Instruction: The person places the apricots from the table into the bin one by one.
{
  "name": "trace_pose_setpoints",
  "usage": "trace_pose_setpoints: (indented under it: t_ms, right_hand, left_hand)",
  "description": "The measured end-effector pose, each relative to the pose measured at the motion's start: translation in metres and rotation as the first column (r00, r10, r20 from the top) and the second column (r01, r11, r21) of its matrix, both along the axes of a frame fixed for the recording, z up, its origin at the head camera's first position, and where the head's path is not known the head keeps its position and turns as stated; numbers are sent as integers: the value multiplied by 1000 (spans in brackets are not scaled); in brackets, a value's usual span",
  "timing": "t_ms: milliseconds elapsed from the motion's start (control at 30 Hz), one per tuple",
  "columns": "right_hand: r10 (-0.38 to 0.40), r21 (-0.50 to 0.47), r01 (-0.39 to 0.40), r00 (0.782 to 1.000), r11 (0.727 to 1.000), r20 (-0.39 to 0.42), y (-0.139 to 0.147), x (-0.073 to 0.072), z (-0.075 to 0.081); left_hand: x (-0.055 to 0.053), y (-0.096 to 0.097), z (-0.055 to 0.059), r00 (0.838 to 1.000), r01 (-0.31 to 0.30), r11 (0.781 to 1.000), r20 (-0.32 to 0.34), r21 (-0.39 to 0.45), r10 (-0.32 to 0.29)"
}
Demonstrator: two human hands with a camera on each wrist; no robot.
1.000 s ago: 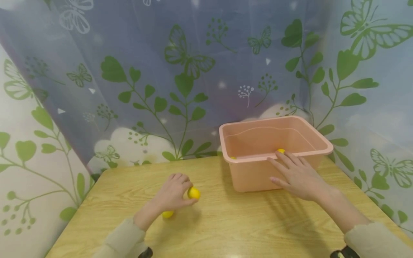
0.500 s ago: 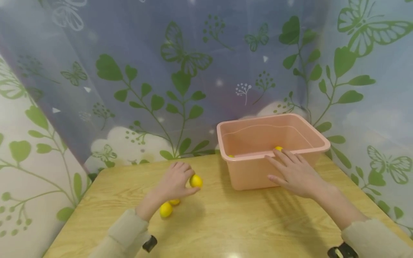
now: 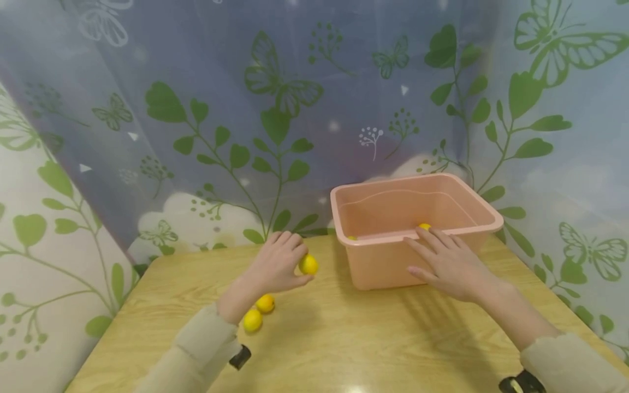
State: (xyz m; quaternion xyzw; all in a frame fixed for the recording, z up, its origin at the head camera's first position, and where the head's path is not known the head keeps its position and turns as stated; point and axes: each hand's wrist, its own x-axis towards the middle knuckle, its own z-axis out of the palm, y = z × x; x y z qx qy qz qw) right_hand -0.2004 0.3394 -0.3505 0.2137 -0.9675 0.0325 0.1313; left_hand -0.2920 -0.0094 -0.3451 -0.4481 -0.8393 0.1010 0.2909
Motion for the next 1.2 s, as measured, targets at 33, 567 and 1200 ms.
trace_pose_setpoints:
  t_ms: [33,567,1200]
  right_hand:
    - [-1,0,1,1000,1000,-2,0,0,0]
    - [13,9,-12,1000,1000,-14,1,1,1]
    - [26,29,-25,999,999,-23,1,0,3]
  left_hand:
    - [0,2,1,1000,1,1000,-5,2,-1]
    - [-8,30,29,996,43,996,-77,74,-37]
    - [-14,79,51,968,-167,986,188,-8,166]
